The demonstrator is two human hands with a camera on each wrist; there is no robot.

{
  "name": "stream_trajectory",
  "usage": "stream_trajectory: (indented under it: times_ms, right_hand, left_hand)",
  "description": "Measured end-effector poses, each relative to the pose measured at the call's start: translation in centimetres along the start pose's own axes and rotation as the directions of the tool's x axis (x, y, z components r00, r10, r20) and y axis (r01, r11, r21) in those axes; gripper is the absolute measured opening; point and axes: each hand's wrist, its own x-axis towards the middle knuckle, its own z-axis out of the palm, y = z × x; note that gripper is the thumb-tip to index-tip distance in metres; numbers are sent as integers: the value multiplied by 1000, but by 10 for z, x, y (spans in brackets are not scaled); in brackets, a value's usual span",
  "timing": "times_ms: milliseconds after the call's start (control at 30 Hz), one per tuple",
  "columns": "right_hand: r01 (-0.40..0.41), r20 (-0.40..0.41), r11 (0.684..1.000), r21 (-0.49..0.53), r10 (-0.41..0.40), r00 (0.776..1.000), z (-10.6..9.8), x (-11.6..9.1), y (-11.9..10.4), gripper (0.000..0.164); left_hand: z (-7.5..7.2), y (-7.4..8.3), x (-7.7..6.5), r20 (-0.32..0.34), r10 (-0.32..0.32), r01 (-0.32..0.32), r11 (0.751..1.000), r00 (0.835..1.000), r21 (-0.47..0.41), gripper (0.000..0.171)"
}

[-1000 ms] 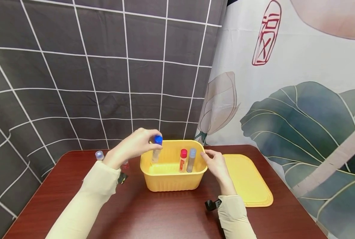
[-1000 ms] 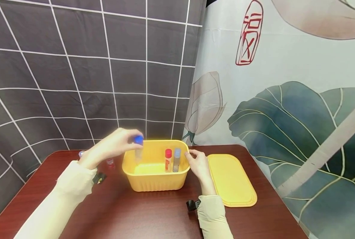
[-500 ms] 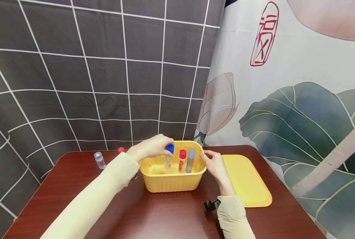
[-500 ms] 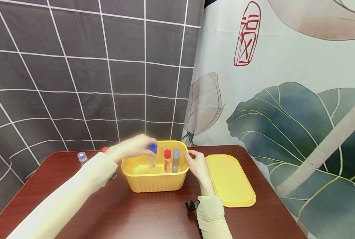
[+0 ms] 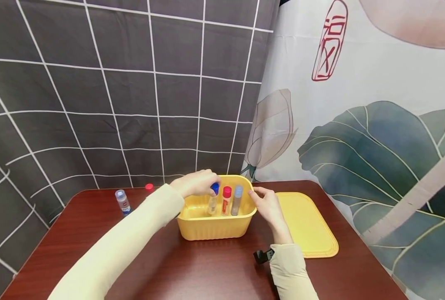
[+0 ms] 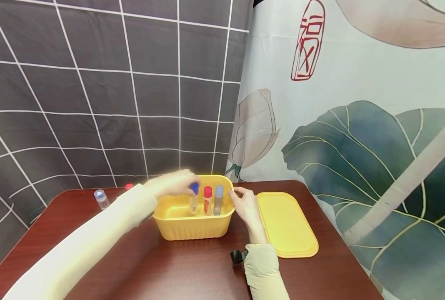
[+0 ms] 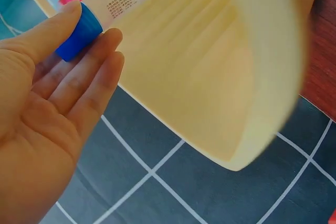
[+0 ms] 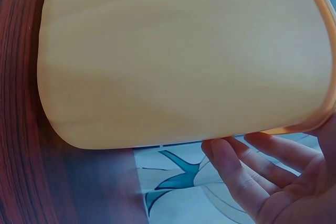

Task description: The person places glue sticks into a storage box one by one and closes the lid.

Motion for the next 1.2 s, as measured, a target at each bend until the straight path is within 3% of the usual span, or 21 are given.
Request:
stream_trajectory:
  times_ms: [567,1200]
  right_hand:
    - [-7,5,1000,-13,7,1000,1,0,-1,33]
    - [-5,4,1000,-28,6,1000,1,2,0,35]
  left_hand:
    - [0,3,13,69,-18,16,999,997,35,8]
    - [3,2,19,97,-44,39,998,994,53,17]
